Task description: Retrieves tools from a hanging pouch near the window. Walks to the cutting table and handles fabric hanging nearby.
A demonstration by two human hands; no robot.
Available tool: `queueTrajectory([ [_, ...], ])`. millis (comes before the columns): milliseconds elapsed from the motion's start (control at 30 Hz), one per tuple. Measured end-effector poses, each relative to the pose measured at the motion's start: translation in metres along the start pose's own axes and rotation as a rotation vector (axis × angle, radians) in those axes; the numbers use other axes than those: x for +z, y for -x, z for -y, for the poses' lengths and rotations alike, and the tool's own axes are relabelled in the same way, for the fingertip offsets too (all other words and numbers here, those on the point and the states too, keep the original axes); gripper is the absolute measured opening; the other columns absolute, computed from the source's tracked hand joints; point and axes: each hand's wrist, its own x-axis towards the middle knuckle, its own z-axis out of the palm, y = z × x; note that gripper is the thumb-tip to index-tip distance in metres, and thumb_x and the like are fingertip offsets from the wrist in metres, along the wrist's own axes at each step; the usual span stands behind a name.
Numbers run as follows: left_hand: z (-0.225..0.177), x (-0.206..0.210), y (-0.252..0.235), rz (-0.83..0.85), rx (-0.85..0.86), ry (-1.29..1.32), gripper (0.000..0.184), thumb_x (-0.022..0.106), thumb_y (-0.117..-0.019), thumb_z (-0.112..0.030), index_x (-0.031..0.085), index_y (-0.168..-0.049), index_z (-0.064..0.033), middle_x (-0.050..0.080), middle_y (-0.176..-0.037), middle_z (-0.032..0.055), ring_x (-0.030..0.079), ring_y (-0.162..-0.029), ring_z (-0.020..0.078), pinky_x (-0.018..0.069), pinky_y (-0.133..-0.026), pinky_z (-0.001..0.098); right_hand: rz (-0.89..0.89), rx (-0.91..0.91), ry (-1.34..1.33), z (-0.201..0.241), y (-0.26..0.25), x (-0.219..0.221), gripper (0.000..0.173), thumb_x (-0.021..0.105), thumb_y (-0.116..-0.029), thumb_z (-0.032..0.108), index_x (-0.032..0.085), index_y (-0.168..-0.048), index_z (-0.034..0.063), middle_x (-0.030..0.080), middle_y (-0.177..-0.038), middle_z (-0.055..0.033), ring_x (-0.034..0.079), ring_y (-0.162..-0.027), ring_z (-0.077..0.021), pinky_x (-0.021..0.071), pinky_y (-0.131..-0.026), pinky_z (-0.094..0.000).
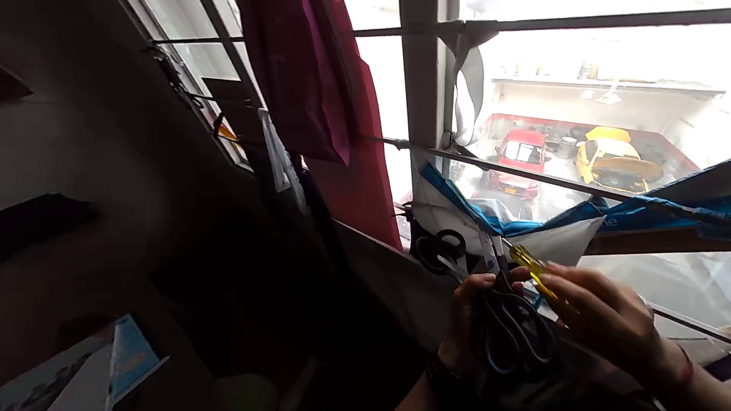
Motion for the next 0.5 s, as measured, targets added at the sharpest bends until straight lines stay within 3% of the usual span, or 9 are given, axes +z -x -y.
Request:
queueTrajectory([
  [67, 0.002, -0.002, 0.003, -0.068, 0.045, -0.080, 0.066, 0.063, -0.0888, -0.012, 0.039, -0.149, -0.0094, 0.072, -0.113, 0.0213, 0.076, -0.091, 0.0275, 0.0633, -0.073, 0.0335, -0.068, 0.140, 0.009, 0.008, 0.013, -0.002, 0.016, 0.069, -0.0974, 0.023, 0.066, -0.111, 0.0152, 0.067, -0.097, -0.0038, 0.068, -0.090, -0.0066, 0.0575, -0.081, -0.0174],
  [100, 0.002, -0.001, 0.003, -0.092, 0.050, -0.109, 0.077, 0.063, -0.0887, -0.013, 0.028, -0.157, -0.0121, 0.071, -0.117, 0.0212, 0.076, -0.092, 0.0284, 0.0634, -0.073, 0.0345, -0.124, 0.246, -0.021, 0.007, 0.016, -0.002, 0.016, 0.071, -0.0950, 0.024, 0.066, -0.106, 0.0136, 0.067, -0.093, -0.0030, 0.067, -0.086, -0.0034, 0.0560, -0.077, -0.0144],
  [133, 0.004, 0.005, 0.002, -0.129, 0.053, -0.131, 0.076, 0.061, -0.0880, -0.012, 0.028, -0.156, -0.0105, 0.071, -0.116, 0.0205, 0.076, -0.092, 0.0277, 0.0634, -0.072, 0.0342, -0.179, 0.348, -0.062, 0.004, 0.018, 0.000, 0.019, 0.074, -0.0916, 0.025, 0.068, -0.103, 0.0114, 0.067, -0.090, -0.0025, 0.064, -0.081, -0.0008, 0.0540, -0.070, -0.0127],
  [200, 0.006, 0.023, 0.001, -0.218, 0.041, -0.173, 0.051, 0.054, -0.0874, -0.008, 0.047, -0.138, -0.0015, 0.073, -0.108, 0.0179, 0.075, -0.088, 0.0237, 0.0626, -0.070, 0.0324, -0.267, 0.487, -0.134, -0.003, 0.017, 0.003, 0.021, 0.077, -0.0844, 0.022, 0.071, -0.099, 0.0081, 0.067, -0.087, 0.0001, 0.062, -0.073, 0.0024, 0.0535, -0.063, -0.0120],
  [267, 0.004, 0.034, -0.003, -0.260, 0.017, -0.228, 0.032, 0.048, -0.0887, -0.005, 0.056, -0.119, 0.0012, 0.074, -0.102, 0.0161, 0.075, -0.087, 0.0204, 0.0618, -0.074, 0.0305, -0.278, 0.471, -0.132, -0.008, 0.009, 0.007, 0.021, 0.077, -0.0839, 0.021, 0.072, -0.099, 0.0071, 0.066, -0.089, 0.0000, 0.063, -0.078, 0.0024, 0.0544, -0.068, -0.0117],
  [333, 0.000, 0.031, -0.008, -0.248, -0.015, -0.247, 0.025, 0.051, -0.0876, -0.005, 0.062, -0.110, 0.0003, 0.074, -0.095, 0.0141, 0.074, -0.084, 0.0184, 0.0614, -0.072, 0.0293, -0.219, 0.342, -0.085, -0.009, -0.006, 0.009, 0.022, 0.075, -0.0897, 0.023, 0.069, -0.106, 0.0095, 0.066, -0.095, -0.0020, 0.064, -0.088, -0.0012, 0.0545, -0.076, -0.0137],
  [400, -0.004, 0.022, -0.009, -0.169, -0.062, -0.169, 0.013, 0.060, -0.0834, -0.008, 0.064, -0.095, -0.0037, 0.072, -0.090, 0.0126, 0.073, -0.080, 0.0190, 0.0613, -0.070, 0.0299, -0.199, 0.212, -0.092, -0.015, -0.025, 0.013, 0.027, 0.074, -0.0919, 0.019, 0.064, -0.115, 0.0066, 0.067, -0.101, -0.0062, 0.065, -0.089, -0.0050, 0.0553, -0.077, -0.0160],
  [433, -0.005, 0.017, -0.009, -0.116, -0.084, -0.097, 0.006, 0.066, -0.0811, -0.008, 0.067, -0.087, -0.0045, 0.073, -0.089, 0.0133, 0.074, -0.079, 0.0204, 0.0610, -0.070, 0.0303, -0.209, 0.177, -0.126, -0.020, -0.037, 0.016, 0.031, 0.075, -0.0910, 0.015, 0.064, -0.117, 0.0023, 0.068, -0.101, -0.0102, 0.066, -0.085, -0.0078, 0.0559, -0.073, -0.0184],
  [500, -0.006, 0.011, -0.004, -0.049, -0.103, -0.016, 0.009, 0.062, -0.0850, -0.009, 0.068, -0.088, -0.0031, 0.074, -0.092, 0.0151, 0.075, -0.082, 0.0218, 0.0613, -0.072, 0.0304, -0.198, 0.190, -0.149, -0.028, -0.062, 0.017, 0.038, 0.075, -0.0910, 0.015, 0.063, -0.121, -0.0038, 0.071, -0.099, -0.0155, 0.067, -0.077, -0.0129, 0.0574, -0.068, -0.0246],
])
